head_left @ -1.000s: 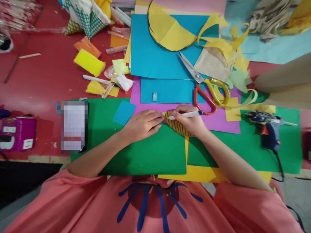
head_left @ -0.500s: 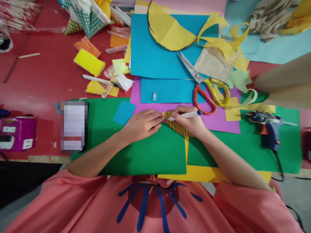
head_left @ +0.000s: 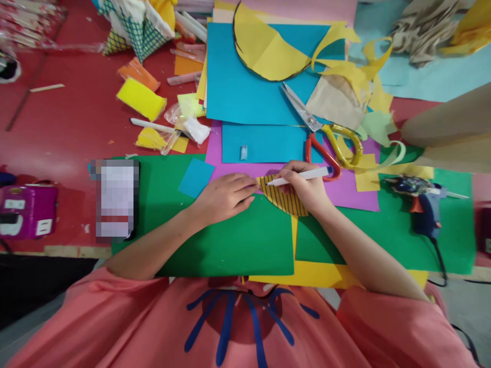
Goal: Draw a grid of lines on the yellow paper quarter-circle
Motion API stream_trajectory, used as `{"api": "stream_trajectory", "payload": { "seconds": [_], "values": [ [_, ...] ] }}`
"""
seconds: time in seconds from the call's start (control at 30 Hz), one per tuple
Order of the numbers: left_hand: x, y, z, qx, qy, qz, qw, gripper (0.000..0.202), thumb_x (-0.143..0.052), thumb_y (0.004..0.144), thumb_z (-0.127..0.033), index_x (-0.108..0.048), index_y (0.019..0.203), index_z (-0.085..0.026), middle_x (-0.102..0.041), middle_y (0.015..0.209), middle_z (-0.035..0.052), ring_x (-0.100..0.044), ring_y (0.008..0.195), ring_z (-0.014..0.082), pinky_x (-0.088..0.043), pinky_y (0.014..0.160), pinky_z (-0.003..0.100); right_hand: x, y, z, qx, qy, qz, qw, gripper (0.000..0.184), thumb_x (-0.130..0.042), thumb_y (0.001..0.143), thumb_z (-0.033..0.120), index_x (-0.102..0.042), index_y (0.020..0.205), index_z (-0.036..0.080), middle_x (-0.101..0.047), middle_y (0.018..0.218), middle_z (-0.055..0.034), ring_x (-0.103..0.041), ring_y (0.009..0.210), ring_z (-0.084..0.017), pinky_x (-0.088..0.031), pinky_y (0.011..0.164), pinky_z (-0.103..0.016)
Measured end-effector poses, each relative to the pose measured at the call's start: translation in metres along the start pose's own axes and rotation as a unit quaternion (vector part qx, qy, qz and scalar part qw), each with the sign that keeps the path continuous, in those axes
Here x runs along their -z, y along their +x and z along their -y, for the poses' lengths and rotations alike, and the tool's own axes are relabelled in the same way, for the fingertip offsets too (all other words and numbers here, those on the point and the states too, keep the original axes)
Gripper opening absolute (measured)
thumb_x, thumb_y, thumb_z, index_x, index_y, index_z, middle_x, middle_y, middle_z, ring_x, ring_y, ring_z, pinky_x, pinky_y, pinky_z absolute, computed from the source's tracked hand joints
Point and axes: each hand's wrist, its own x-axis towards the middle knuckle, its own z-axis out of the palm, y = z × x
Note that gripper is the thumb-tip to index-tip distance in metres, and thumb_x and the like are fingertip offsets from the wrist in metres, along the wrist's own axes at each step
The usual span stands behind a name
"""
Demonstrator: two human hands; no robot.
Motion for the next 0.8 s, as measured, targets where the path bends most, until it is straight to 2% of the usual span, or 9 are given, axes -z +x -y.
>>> {"api": "stream_trajectory", "payload": {
  "seconds": [0.13, 0.27, 0.33, 0.43, 0.5, 0.67, 0.8],
  "values": [
    [-0.001, 0.000, 0.000, -0.014, 0.024, 0.048, 0.998, 0.038, -0.049, 0.091, -0.033, -0.054, 0.126, -0.021, -0.059, 0.118, 0.0100, -0.054, 0.111, 0.0234, -0.044, 0.098, 0.042, 0.004, 0.001, -0.006, -0.001, 0.070, -0.032, 0.997, 0.023, -0.058, 0.079, 0.035, -0.061, 0.065, 0.018, -0.059, 0.054, 0.0013, -0.052, 0.043, -0.010, -0.040, 0.043, -0.023],
    [-0.001, -0.001, -0.001, -0.024, 0.061, 0.095, 0.993, 0.049, -0.048, 0.089, -0.045, -0.042, 0.136, -0.034, -0.051, 0.125, 0.0106, -0.048, 0.118, 0.0264, -0.033, 0.106, 0.051, 0.008, -0.001, -0.006, 0.042, 0.083, -0.077, 0.993, 0.032, -0.054, 0.083, 0.050, -0.062, 0.072, 0.020, -0.061, 0.060, -0.0011, -0.055, 0.047, -0.012, -0.043, 0.043, -0.025],
    [0.000, -0.001, 0.000, -0.022, 0.068, 0.097, 0.993, 0.046, -0.047, 0.090, -0.045, -0.045, 0.134, -0.033, -0.051, 0.126, 0.0104, -0.048, 0.118, 0.0264, -0.033, 0.106, 0.051, 0.010, -0.002, -0.003, 0.065, 0.078, -0.098, 0.990, 0.036, -0.048, 0.085, 0.054, -0.063, 0.080, 0.022, -0.062, 0.062, -0.0016, -0.056, 0.047, -0.012, -0.044, 0.043, -0.026],
    [0.002, -0.001, 0.004, -0.016, 0.069, 0.086, 0.994, 0.041, -0.046, 0.091, -0.043, -0.052, 0.129, -0.029, -0.051, 0.129, 0.0107, -0.047, 0.121, 0.0270, -0.034, 0.106, 0.050, 0.011, -0.004, -0.002, 0.091, 0.064, -0.106, 0.988, 0.034, -0.047, 0.088, 0.052, -0.065, 0.089, 0.023, -0.065, 0.066, -0.0021, -0.060, 0.050, -0.013, -0.048, 0.045, -0.027],
    [0.004, -0.001, 0.007, -0.009, 0.066, 0.078, 0.995, 0.040, -0.046, 0.091, -0.042, -0.054, 0.127, -0.027, -0.051, 0.131, 0.0108, -0.045, 0.125, 0.0268, -0.033, 0.107, 0.050, 0.011, -0.005, -0.004, 0.100, 0.035, -0.093, 0.990, 0.030, -0.051, 0.087, 0.048, -0.067, 0.091, 0.022, -0.067, 0.070, -0.0029, -0.064, 0.057, -0.015, -0.051, 0.050, -0.027],
    [0.008, -0.001, 0.011, 0.023, 0.081, 0.074, 0.994, 0.039, -0.045, 0.092, -0.039, -0.053, 0.127, -0.024, -0.046, 0.138, 0.0115, -0.040, 0.131, 0.0267, -0.033, 0.108, 0.048, 0.007, -0.011, -0.010, 0.099, -0.065, -0.015, 0.993, 0.029, -0.056, 0.085, 0.045, -0.068, 0.096, 0.021, -0.069, 0.077, -0.0037, -0.068, 0.068, -0.017, -0.055, 0.061, -0.029],
    [0.008, -0.001, 0.011, 0.048, 0.082, 0.074, 0.993, 0.040, -0.044, 0.093, -0.038, -0.050, 0.130, -0.024, -0.045, 0.140, 0.0103, -0.040, 0.130, 0.0267, -0.036, 0.106, 0.046, 0.004, -0.016, -0.010, 0.098, -0.084, 0.045, 0.991, 0.029, -0.056, 0.085, 0.045, -0.068, 0.098, 0.022, -0.071, 0.085, -0.0043, -0.068, 0.076, -0.017, -0.055, 0.066, -0.029]
  ]
}}
